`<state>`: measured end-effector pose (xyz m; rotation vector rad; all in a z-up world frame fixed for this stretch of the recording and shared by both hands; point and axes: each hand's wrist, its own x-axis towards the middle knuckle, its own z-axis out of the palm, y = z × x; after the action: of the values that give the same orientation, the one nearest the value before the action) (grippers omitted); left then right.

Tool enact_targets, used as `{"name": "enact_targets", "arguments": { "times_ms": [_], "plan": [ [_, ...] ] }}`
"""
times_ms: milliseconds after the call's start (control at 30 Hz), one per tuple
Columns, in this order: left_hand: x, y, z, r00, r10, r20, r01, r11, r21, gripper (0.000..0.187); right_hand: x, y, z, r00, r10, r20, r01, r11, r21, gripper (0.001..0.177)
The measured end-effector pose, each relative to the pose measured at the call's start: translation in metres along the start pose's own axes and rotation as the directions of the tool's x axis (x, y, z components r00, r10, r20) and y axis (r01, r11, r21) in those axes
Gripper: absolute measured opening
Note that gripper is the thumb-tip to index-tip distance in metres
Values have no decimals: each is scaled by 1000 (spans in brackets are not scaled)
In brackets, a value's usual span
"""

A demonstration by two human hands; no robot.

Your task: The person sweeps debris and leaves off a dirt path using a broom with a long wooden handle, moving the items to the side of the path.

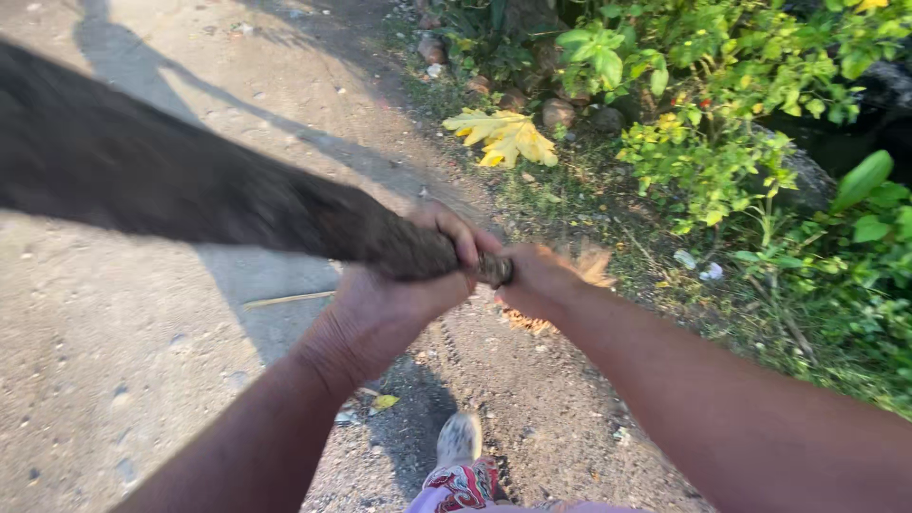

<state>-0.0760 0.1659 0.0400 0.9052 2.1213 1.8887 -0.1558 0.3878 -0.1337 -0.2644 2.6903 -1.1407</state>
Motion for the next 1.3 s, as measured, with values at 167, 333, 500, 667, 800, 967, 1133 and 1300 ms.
{"name": "enact_targets", "arguments": {
  "times_ms": [167,333,500,667,800,967,1133,1300],
  "plan": [
    [41,-37,51,984,-132,117,166,921,-354,20,-75,20,-69,886,463,-26,-436,811,-390,24],
    [74,-92,136,947,-165,274,274,859,-433,20,-131,113,-74,775,631,33,-590,742,-319,22],
    [102,-130,116,954,-218,206,277,906,-321,20,-45,196,-26,905,399,147,-349,894,-283,27],
    [139,-125,10,975,-220,-11,217,967,-135,19,113,125,-13,920,316,230,-294,948,-124,16],
    [172,-101,-33,996,-37,-81,49,988,148,18,174,41,-60,970,205,133,-190,975,-118,17],
    [211,-85,-41,997,-30,-73,28,999,-29,18,183,24,-125,996,91,22,-81,955,-286,18],
    [223,-115,-3,972,-197,-129,123,891,-436,18,157,74,-149,926,330,186,-233,884,-406,17],
    [212,-154,21,925,-331,-188,284,928,-240,17,169,124,-101,898,249,363,-161,954,-254,24]
  ]
}}
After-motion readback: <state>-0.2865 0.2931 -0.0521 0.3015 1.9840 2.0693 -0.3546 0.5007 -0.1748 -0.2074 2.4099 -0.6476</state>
